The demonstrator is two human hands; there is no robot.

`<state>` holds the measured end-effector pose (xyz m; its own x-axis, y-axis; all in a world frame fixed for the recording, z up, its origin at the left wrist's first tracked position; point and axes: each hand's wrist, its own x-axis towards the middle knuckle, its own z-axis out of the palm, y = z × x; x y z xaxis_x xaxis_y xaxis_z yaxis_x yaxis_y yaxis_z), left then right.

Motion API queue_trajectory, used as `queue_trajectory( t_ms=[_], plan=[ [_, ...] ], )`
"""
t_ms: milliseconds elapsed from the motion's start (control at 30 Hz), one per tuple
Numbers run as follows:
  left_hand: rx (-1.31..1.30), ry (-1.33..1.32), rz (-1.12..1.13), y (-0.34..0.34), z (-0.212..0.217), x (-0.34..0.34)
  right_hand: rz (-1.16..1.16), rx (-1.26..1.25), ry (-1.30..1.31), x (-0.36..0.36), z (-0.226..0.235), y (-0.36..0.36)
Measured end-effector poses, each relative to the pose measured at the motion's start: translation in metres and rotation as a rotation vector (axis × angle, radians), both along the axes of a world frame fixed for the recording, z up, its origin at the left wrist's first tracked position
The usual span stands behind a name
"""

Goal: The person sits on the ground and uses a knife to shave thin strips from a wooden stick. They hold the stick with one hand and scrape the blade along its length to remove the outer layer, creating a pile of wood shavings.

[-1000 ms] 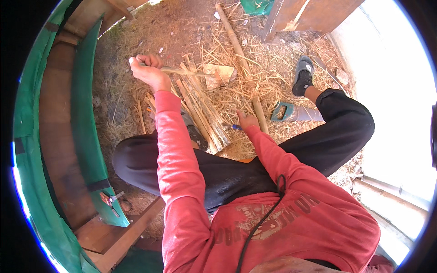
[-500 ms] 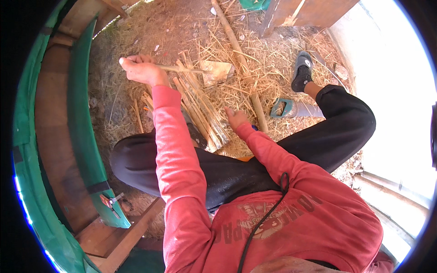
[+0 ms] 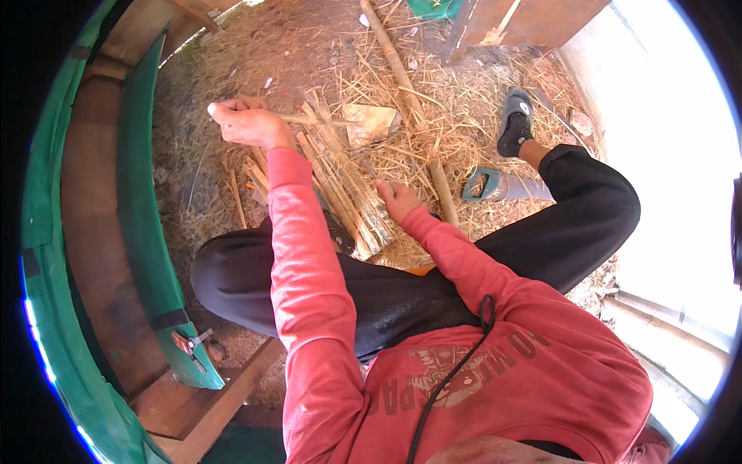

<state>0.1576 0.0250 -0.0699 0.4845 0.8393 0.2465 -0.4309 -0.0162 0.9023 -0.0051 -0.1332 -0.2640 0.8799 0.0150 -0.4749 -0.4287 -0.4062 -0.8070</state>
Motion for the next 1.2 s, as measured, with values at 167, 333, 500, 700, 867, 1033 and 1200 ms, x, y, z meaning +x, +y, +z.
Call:
queue_trajectory(
  t_ms=[167,333,500,700,867,1033,1200],
  plan=[
    [-0.015,-0.057,-0.054,0.014,-0.010,-0.003,-0.225,-0.107,0.318,-0.012,-0.033,-0.008],
    [-0.119,-0.062,-0.110,0.018,-0.001,0.000,0.061,-0.390,0.258,-0.008,-0.040,-0.037],
    [-0.121,-0.151,-0.229,0.060,0.071,-0.006,0.041,-0.548,0.221,-0.005,-0.079,-0.037],
    [-0.200,-0.359,-0.795,0.122,0.173,-0.053,-0.362,1.024,-0.050,0.070,0.065,-0.004],
    [-0.496,-0.689,-1.114,0.151,0.142,-0.060,-0.274,1.287,-0.430,0.081,0.186,-0.034],
    [-0.363,-0.021,-0.552,0.118,0.155,-0.050,-0.218,1.225,-0.658,0.095,0.262,-0.094],
    [0.668,0.285,-0.322,0.106,0.120,-0.039,-0.120,0.908,-0.786,0.130,0.296,-0.134]
  ],
)
